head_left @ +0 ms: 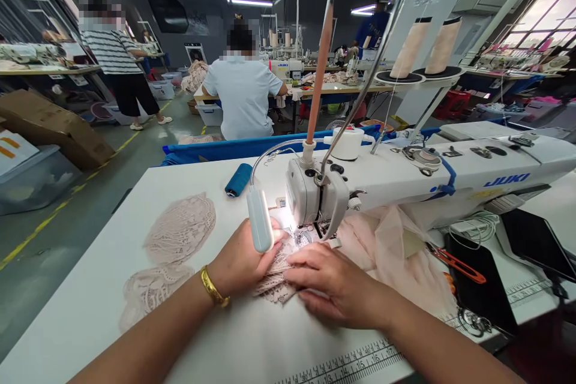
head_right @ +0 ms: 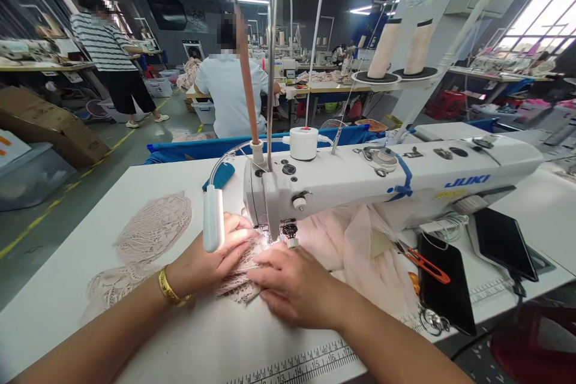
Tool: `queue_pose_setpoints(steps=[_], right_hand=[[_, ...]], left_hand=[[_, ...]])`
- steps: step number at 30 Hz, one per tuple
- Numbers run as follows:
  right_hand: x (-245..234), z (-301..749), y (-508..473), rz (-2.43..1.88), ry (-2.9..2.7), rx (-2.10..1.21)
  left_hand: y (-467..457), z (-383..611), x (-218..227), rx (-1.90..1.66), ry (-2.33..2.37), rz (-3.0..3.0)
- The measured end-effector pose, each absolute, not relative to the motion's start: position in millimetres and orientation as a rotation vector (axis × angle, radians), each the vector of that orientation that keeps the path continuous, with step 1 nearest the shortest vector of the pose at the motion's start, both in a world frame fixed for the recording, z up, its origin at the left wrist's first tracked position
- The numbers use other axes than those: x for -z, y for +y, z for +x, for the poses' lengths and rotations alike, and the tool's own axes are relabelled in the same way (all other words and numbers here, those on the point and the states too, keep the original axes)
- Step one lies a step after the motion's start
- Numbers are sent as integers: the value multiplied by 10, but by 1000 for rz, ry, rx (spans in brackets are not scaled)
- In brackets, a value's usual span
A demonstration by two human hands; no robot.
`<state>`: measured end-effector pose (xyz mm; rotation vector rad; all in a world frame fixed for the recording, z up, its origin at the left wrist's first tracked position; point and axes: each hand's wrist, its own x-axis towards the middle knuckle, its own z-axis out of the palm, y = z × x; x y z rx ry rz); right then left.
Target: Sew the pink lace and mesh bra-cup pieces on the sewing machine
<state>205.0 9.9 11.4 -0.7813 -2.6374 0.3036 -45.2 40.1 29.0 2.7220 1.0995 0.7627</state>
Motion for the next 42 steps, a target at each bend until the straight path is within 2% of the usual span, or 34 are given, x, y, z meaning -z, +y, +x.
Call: queue_pose_setpoints(steps=[2, 6, 9, 13, 15, 20, 42], right_hand=[[-126, 2080, 153, -828, -2702, -327], [-95, 2332, 365, -1358, -2512, 56], [-97, 2357, 346, -1200, -2400, 114], [-127, 2133, 162, -853, -2611, -210], [-138, 2088, 131, -888, -2692, -264], [-148, 2214, 205, -1136, -2697, -114], [-142, 2253, 233, -1101, -2605, 4]], left_hand=[[409, -455, -256, -721, 1134, 2745], [300, -395, -269, -607, 1073, 2703], [218, -344, -299, -571, 965, 2652], [219, -352, -306, -553, 871, 2642], [233, -367, -301, -569, 863, 2633], [195, -327, -254, -552, 861, 2654], [115, -208, -160, -637, 890, 2772]])
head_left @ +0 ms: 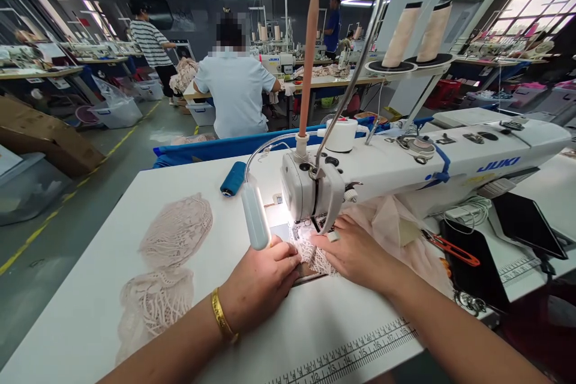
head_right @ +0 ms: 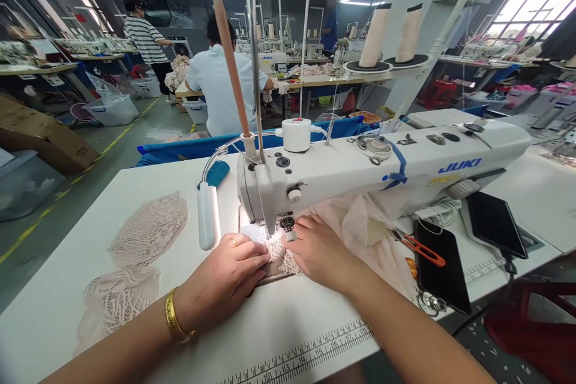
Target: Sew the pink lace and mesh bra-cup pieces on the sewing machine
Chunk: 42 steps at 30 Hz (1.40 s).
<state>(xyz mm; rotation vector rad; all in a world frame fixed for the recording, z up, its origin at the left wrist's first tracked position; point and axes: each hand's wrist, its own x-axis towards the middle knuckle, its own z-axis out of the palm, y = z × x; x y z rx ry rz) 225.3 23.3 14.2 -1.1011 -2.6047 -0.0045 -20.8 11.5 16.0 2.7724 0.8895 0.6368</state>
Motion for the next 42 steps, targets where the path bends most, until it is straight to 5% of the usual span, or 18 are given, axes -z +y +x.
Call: queue_pose_setpoints(steps=[14, 42], right_hand=[[-126, 2165, 160, -965, -2684, -100], [71, 1922, 200, -1262, -1850, -536]], left_hand=[[192, -278, -29, -679, 962, 2710], [496, -128, 92, -719, 1144, 2339]])
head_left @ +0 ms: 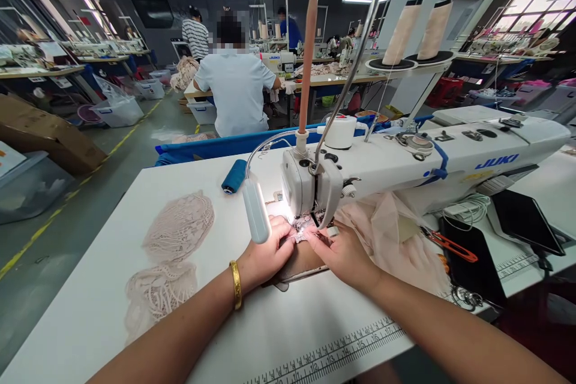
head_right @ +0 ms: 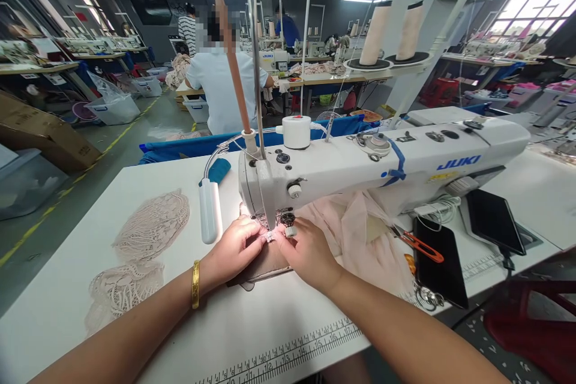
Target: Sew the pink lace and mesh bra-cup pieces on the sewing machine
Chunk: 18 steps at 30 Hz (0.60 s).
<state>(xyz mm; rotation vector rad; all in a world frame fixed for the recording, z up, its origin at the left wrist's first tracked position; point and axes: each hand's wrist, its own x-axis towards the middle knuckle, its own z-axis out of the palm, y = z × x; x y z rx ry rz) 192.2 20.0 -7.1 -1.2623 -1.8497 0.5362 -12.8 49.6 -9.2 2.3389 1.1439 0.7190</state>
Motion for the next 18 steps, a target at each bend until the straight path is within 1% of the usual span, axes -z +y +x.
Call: queue_pose_setpoints(steps=[6, 12, 18], right_hand=[[86, 1900, 195, -1272, -1778, -593], [111, 1878, 201, -1264, -1736, -649], [131, 1863, 212, -1256, -1735, -592]], left_hand=[[466, -104, 83, -710, 1178, 2340], [467, -78, 97, -787, 1226, 2367], [490, -81, 72, -778, 1177, 2365]])
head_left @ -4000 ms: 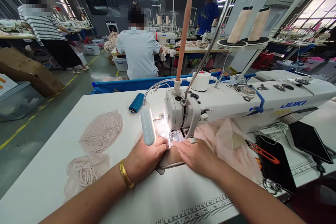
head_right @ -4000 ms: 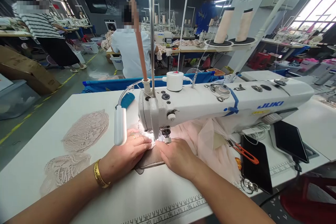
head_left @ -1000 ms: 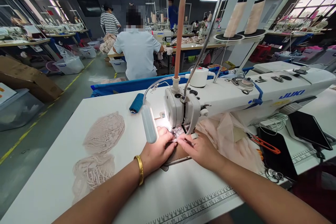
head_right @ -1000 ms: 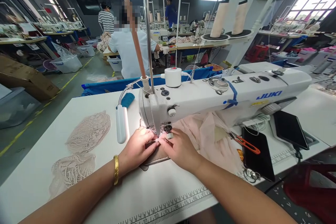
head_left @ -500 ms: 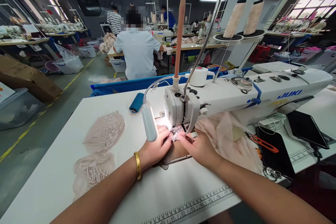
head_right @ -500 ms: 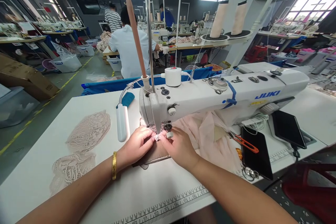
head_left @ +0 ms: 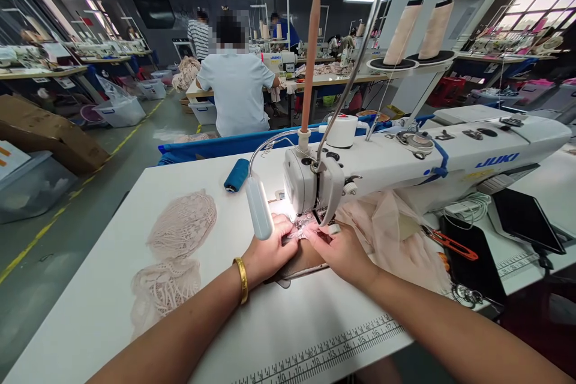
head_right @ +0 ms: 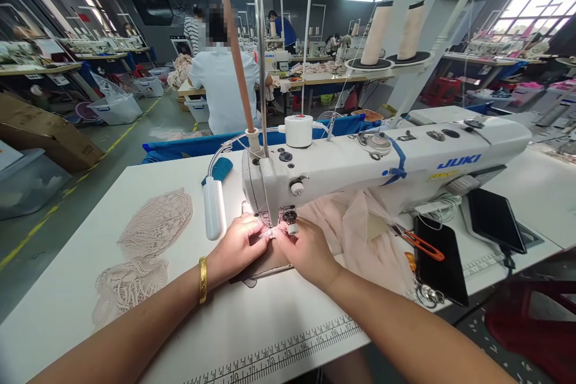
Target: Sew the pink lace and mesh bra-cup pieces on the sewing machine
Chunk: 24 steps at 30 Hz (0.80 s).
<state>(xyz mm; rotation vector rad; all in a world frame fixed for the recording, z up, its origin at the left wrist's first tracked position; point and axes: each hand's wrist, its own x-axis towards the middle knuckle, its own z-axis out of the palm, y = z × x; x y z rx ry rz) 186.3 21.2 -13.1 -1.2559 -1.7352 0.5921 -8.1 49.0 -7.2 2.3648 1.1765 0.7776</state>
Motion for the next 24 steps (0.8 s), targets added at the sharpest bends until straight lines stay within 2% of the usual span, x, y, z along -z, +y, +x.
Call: queue_pose_setpoints(steps=[13, 17, 24], right_hand=[[105, 1853, 184, -1355, -1948, -330], [76, 1842, 179, -1353, -2061, -399], [37, 1839, 234, -1391, -1943, -604]], left_hand=[[523, -120, 58, -727, 1139, 2281], [525, -122, 48, -726, 1133, 2266], [530, -117, 40, -748, 1127, 2241]])
